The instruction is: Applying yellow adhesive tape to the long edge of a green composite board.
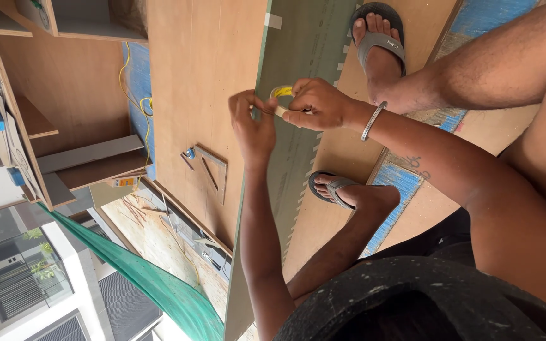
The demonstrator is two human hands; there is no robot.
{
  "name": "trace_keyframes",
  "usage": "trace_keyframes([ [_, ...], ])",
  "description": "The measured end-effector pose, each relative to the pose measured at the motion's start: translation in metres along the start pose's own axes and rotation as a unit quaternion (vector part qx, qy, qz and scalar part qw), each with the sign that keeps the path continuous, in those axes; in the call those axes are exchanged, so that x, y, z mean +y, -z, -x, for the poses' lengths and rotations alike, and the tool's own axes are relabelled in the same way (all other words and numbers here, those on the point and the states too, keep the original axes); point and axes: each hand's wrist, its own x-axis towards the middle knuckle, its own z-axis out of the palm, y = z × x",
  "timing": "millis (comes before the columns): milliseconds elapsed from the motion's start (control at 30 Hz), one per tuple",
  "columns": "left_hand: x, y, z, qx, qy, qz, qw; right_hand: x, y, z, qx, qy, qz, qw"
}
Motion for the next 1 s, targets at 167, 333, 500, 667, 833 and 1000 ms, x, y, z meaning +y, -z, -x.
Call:
trace_keyframes([
  [167, 0.0, -0.013, -0.051, 0.024, -0.006, 0.024, 0.999, -0.029, 0.028, -0.027, 0.008, -0.12, -0.066, 0.991],
  [333, -0.007, -0.031, -0.095, 0.006, 0.092, -0.024, 0.995, -0.039, 0.046, -0.048, 0.081, -0.323, -0.03, 0.942],
  [500, -0.042, -0.036, -0.109, -0.124, 0.241, 0.244, 0.931, -0.019, 0.043, -0.054, 0.088, -0.337, -0.029, 0.937],
  [667, -0.058, -0.048, -0.12, -0.237, 0.377, 0.393, 0.805, 0.008, 0.03, -0.05, 0.103, -0.336, -0.005, 0.936],
  [833, -0.045, -0.042, -0.12, -0.245, 0.394, 0.341, 0.817, 0.016, 0.03, -0.051, 0.089, -0.372, 0.054, 0.922],
  [1000, -0.058, -0.026, -0.098, -0.185, 0.167, 0.289, 0.924, 0.014, 0.028, -0.053, 0.069, -0.407, 0.04, 0.91],
])
